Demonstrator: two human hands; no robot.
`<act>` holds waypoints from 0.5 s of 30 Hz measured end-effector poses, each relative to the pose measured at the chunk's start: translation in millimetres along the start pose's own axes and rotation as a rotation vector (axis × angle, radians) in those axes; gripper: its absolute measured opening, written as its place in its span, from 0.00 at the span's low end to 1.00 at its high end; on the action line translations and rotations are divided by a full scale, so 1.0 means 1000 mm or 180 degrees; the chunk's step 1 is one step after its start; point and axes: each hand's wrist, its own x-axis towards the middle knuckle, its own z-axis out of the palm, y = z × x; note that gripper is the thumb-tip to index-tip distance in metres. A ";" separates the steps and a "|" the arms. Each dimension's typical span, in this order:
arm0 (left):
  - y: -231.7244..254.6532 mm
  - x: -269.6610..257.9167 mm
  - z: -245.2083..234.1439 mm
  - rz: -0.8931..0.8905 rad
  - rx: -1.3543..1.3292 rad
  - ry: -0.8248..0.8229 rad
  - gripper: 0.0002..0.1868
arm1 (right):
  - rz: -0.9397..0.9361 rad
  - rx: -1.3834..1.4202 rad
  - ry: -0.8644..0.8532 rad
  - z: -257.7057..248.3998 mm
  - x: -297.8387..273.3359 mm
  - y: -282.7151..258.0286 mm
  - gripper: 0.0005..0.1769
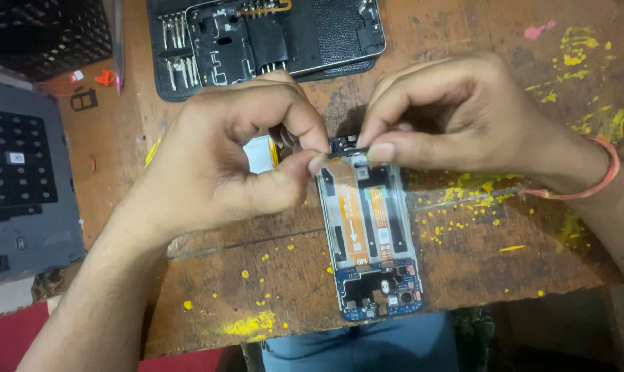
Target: The person disassembles a smartphone, removes the screen assembly, and uses tweezers to peel off adhesive strips from the phone's frame. They handle the battery, motherboard, and screen components while working at a cluttered wooden table.
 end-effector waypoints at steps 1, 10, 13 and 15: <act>0.000 0.001 -0.001 -0.0021 -0.0050 0.0003 0.03 | 0.0010 0.0113 -0.0016 -0.001 0.000 0.001 0.09; -0.002 -0.003 -0.003 -0.0004 -0.0271 -0.0111 0.02 | 0.0095 0.0232 0.0045 -0.002 -0.007 0.009 0.07; 0.000 0.000 -0.003 -0.0064 -0.0421 -0.0121 0.04 | -0.0068 0.0091 0.0065 -0.001 -0.006 0.008 0.06; 0.003 0.002 -0.003 -0.0137 -0.0422 -0.0091 0.04 | -0.0066 0.0058 0.0077 -0.001 -0.005 0.008 0.05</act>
